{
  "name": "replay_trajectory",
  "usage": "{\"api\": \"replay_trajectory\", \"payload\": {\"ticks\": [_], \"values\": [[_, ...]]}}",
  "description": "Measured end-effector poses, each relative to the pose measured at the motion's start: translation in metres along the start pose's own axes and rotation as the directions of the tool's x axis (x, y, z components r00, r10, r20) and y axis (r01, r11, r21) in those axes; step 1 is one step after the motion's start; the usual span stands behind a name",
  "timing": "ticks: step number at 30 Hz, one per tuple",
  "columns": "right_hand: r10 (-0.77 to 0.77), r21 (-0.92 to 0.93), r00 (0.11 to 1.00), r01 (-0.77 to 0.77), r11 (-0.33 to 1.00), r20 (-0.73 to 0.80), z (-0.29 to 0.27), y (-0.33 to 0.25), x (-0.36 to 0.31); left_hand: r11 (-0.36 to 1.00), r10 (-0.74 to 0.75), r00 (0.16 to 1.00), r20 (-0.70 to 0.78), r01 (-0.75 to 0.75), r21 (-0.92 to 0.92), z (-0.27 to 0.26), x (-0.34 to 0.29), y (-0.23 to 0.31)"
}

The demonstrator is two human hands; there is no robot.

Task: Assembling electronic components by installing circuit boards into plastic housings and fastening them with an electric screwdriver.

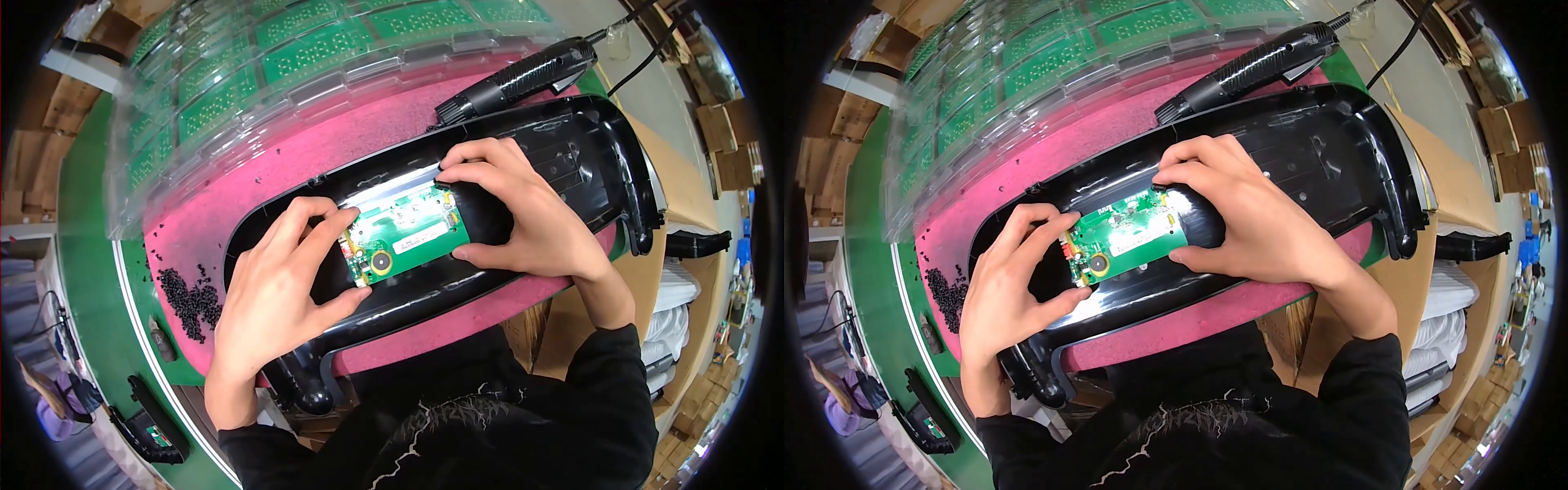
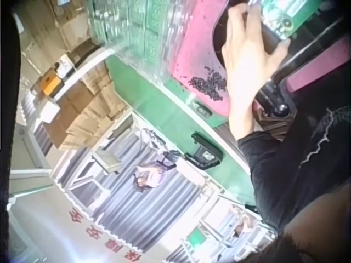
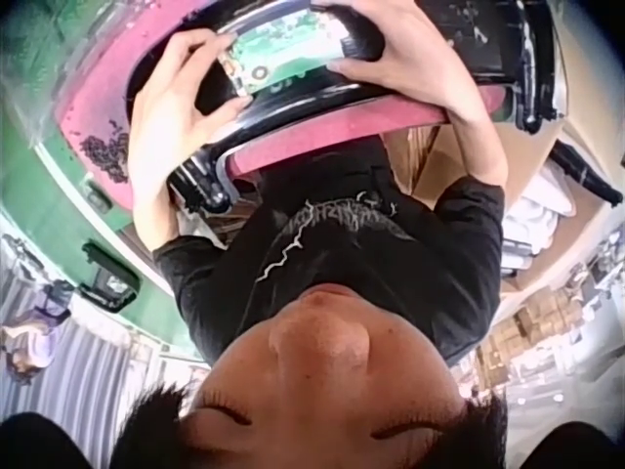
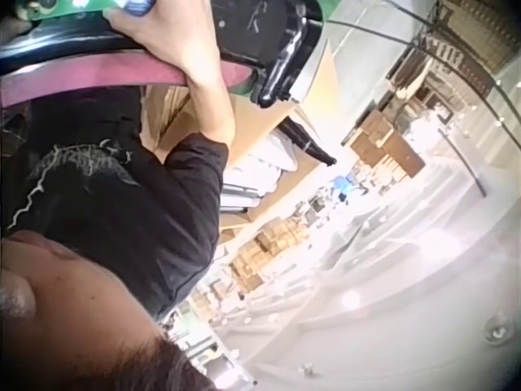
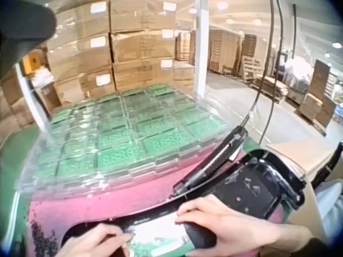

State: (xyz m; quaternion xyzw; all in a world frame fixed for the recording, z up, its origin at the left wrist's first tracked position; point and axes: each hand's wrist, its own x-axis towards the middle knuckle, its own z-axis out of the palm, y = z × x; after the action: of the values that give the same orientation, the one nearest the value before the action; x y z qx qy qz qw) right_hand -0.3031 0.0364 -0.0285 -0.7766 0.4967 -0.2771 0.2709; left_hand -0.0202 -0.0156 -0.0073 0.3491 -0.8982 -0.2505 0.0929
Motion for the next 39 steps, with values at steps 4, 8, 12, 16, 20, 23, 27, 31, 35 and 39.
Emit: {"api": "replay_trajectory", "payload": {"ticks": [4,8,12,16,20,23,27,31,35,39], "values": [[-0.002,-0.013,1.000,0.002,1.000,-0.001,0.000,0.000,0.000,1.000,0.002,1.000,-0.003,-0.002,0.004,0.000,0.000,0.000],[0.020,-0.006,1.000,-0.020,1.000,-0.003,0.001,-0.001,0.003,0.999,-0.034,0.999,0.002,0.034,-0.037,-0.001,-0.001,0.000],[-0.002,-0.015,1.000,0.002,1.000,0.010,0.001,-0.003,0.006,0.997,-0.047,0.999,0.002,0.047,-0.058,-0.002,0.000,-0.002],[0.049,-0.079,0.999,-0.048,0.996,0.015,0.000,-0.011,0.008,1.000,0.027,0.999,-0.033,-0.027,-0.008,0.000,-0.004,-0.005],[0.063,-0.106,0.998,-0.064,0.992,-0.009,0.001,-0.018,0.003,0.993,0.119,0.988,-0.094,-0.118,0.013,0.008,-0.009,-0.007],[0.091,-0.083,0.996,-0.092,0.992,-0.008,0.003,-0.021,0.002,0.991,0.135,0.981,-0.138,-0.137,-0.001,0.008,-0.017,-0.011],[0.319,0.172,0.911,-0.281,0.944,-0.262,-0.029,0.011,-0.005,0.994,0.092,0.936,-0.341,-0.109,-0.030,-0.014,-0.027,-0.022],[-0.103,-0.579,0.838,-0.275,0.768,-0.536,-0.099,0.074,-0.011,0.980,-0.128,0.883,-0.451,0.181,0.076,-0.045,-0.038,-0.043],[0.345,0.011,0.843,-0.374,0.927,-0.413,-0.123,0.105,0.005,0.799,-0.523,0.832,-0.186,0.555,0.234,-0.054,-0.070,-0.062],[0.447,0.226,0.729,-0.388,0.894,-0.518,-0.099,0.070,0.036,0.767,-0.572,0.803,-0.166,0.596,0.237,-0.053,-0.061,-0.071]]}}
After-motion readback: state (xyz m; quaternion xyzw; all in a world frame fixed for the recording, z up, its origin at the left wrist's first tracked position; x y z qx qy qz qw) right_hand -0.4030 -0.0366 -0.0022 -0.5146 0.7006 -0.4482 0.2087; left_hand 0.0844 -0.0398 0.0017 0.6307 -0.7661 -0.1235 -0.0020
